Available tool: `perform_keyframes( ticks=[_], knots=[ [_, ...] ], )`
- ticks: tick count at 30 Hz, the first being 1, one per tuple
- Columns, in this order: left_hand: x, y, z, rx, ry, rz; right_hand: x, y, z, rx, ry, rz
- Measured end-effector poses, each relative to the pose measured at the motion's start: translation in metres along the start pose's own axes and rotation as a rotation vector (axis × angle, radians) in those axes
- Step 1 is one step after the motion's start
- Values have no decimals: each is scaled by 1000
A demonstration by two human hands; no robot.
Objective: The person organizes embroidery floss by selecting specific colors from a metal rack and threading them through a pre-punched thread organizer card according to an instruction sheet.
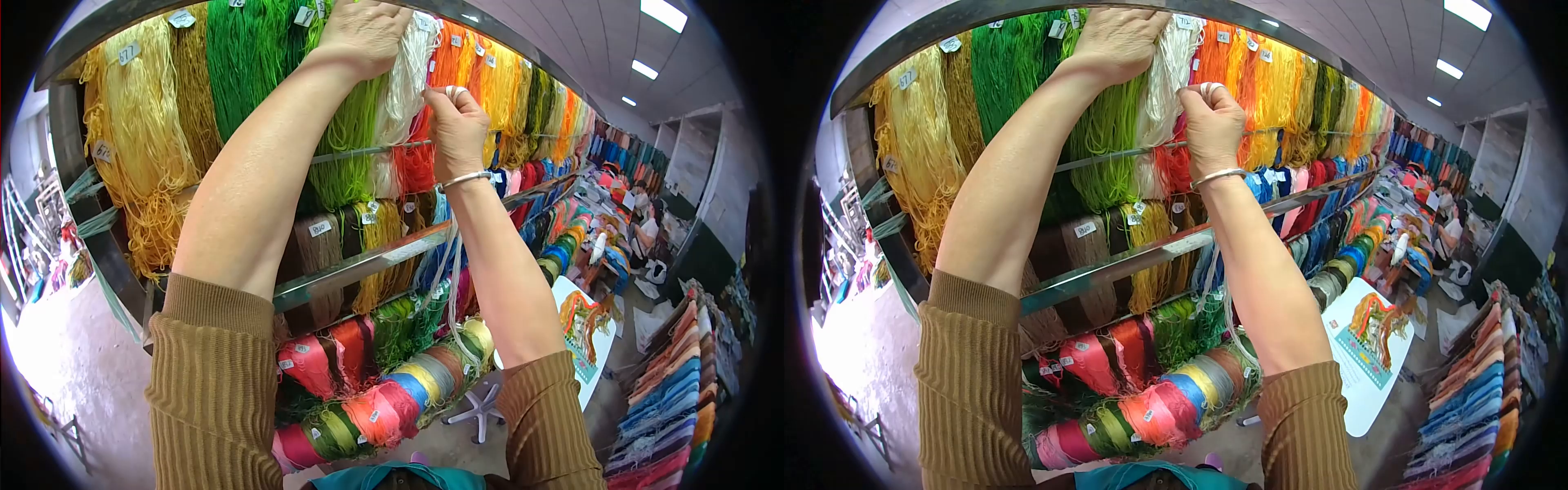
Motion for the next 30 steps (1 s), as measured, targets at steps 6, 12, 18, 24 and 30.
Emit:
perform_keyframes(
  ticks=[6, 12, 18, 24, 30],
  knots=[
    [15, -1, 3, 7, -199, -41, -6, 0, 6, 320, -81, 363],
    [12, -2, 16, -8, -196, -42, -8, -5, 11, 220, -78, 321],
    [15, -2, 14, 16, -176, -40, -9, -9, 15, 104, -107, 329],
    [14, -1, 9, 36, -185, -30, -11, -16, 16, 111, -50, 353],
    [15, 0, 3, 34, -248, -45, -10, -10, 5, 231, -83, 271]
  ],
)
Point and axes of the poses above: each hand's wrist, its own x-axis towards the middle knuckle, its own z-axis out of the palm, y = z × x, the point moved 4 cm from there along x, towards the middle knuckle, and after that the axes turned 8 degrees about x, right-handed, at the moved point
